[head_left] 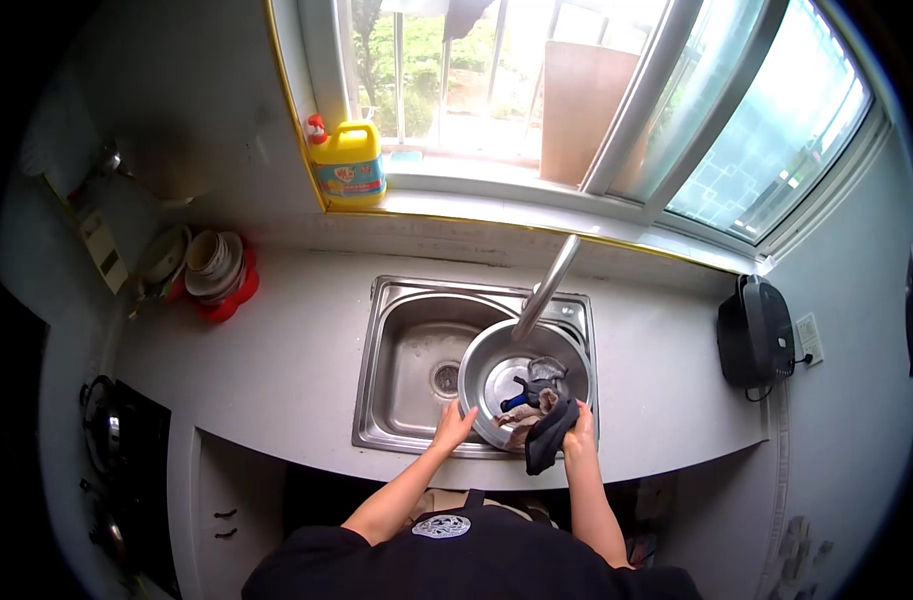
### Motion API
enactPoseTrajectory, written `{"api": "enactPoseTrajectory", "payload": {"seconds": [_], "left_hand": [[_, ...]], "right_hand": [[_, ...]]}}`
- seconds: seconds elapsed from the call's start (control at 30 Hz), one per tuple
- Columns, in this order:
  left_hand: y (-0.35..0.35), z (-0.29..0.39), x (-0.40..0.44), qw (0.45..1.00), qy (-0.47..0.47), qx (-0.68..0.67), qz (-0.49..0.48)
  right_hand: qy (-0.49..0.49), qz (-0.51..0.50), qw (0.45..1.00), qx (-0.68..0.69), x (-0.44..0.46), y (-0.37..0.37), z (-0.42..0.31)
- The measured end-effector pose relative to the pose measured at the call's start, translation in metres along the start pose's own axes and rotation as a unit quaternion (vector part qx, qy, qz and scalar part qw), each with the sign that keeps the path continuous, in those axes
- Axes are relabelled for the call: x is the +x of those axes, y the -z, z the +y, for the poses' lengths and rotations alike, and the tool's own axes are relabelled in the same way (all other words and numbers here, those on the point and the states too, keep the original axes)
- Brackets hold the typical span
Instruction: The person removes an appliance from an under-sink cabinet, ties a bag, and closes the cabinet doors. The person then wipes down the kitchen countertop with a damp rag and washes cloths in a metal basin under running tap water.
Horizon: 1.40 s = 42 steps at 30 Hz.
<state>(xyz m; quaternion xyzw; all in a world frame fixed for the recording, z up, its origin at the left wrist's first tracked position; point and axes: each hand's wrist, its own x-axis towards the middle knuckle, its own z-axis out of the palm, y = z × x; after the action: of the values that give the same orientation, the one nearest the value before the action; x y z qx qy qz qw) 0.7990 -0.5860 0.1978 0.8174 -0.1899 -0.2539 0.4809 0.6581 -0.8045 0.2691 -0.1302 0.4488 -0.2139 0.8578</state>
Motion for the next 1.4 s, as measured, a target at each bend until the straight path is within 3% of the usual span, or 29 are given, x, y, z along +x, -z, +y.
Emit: {"api": "enactPoseTrajectory", "payload": {"seconds": [0.03, 0.07, 0.1, 0.17, 0.2, 0.23, 0.33, 0.43, 0.53, 0.57, 0.63, 0.73, 0.8, 0.83, 0.97, 1.03, 1.1, 1.17, 1.2, 1.4], "left_hand": [[0.002, -0.001, 0.003, 0.997, -0.049, -0.051, 0.005], [-0.005, -0.014, 0.014, 0.985, -0.038, -0.158, -0.06], [0.032, 0.05, -0.009, 0.925, 0.126, -0.313, -0.176], [0.041, 0.059, -0.006, 0.826, 0.216, -0.463, -0.239], [0.053, 0.064, -0.004, 0.772, 0.192, -0.533, -0.29], [0.064, 0.066, 0.0, 0.763, 0.174, -0.548, -0.296], [0.082, 0.073, 0.004, 0.749, 0.081, -0.64, -0.152], [0.11, 0.098, 0.001, 0.729, 0.004, -0.68, -0.08], [0.131, 0.128, -0.006, 0.759, -0.065, -0.644, -0.064], [0.136, 0.132, -0.008, 0.783, -0.097, -0.609, -0.077], [0.142, 0.14, -0.01, 0.823, -0.162, -0.534, -0.106], [0.167, 0.155, -0.002, 0.805, -0.209, -0.551, -0.075], [0.187, 0.169, 0.004, 0.778, -0.202, -0.591, -0.063], [0.189, 0.168, 0.009, 0.79, -0.204, -0.576, -0.057], [0.205, 0.169, 0.02, 0.891, -0.28, -0.354, 0.054], [0.212, 0.156, 0.032, 0.911, -0.252, -0.322, 0.047], [0.22, 0.168, 0.035, 0.931, -0.292, -0.209, 0.057], [0.229, 0.182, 0.041, 0.932, -0.312, -0.179, 0.029], [0.232, 0.193, 0.045, 0.917, -0.3, -0.264, -0.012], [0.28, 0.268, 0.062, 0.885, -0.386, -0.258, 0.02]], "right_hand": [[-0.008, -0.013, 1.0, -0.008, -0.015, -0.017, 0.008], [-0.021, -0.055, 0.998, -0.015, -0.045, -0.044, 0.016], [-0.034, -0.095, 0.995, 0.011, -0.029, -0.034, 0.028], [0.0, -0.121, 0.991, -0.063, -0.049, -0.057, 0.05], [-0.008, -0.17, 0.98, -0.105, -0.06, -0.068, 0.057], [0.041, -0.21, 0.965, -0.153, -0.066, -0.079, 0.068], [0.19, -0.247, 0.884, -0.35, -0.09, -0.112, 0.079], [0.235, -0.231, 0.844, -0.424, -0.093, -0.123, 0.089], [0.204, -0.227, 0.83, -0.468, -0.107, -0.143, 0.098], [0.246, -0.195, 0.777, -0.546, -0.104, -0.143, 0.101], [0.317, -0.135, 0.751, -0.563, -0.113, -0.158, 0.102], [0.421, -0.144, 0.785, -0.431, -0.122, -0.169, 0.091], [0.401, -0.157, 0.815, -0.387, -0.136, -0.181, 0.069], [0.383, -0.174, 0.829, -0.368, -0.131, -0.175, 0.058], [0.472, -0.138, 0.834, -0.251, -0.154, -0.195, 0.011], [0.498, -0.127, 0.824, -0.237, -0.166, -0.203, -0.015], [0.531, -0.12, 0.794, -0.27, -0.174, -0.207, -0.034], [0.565, -0.147, 0.73, -0.354, -0.181, -0.208, -0.056], [0.555, -0.163, 0.728, -0.368, -0.188, -0.212, -0.068], [0.603, -0.214, 0.675, -0.368, -0.183, -0.211, -0.159]]}}
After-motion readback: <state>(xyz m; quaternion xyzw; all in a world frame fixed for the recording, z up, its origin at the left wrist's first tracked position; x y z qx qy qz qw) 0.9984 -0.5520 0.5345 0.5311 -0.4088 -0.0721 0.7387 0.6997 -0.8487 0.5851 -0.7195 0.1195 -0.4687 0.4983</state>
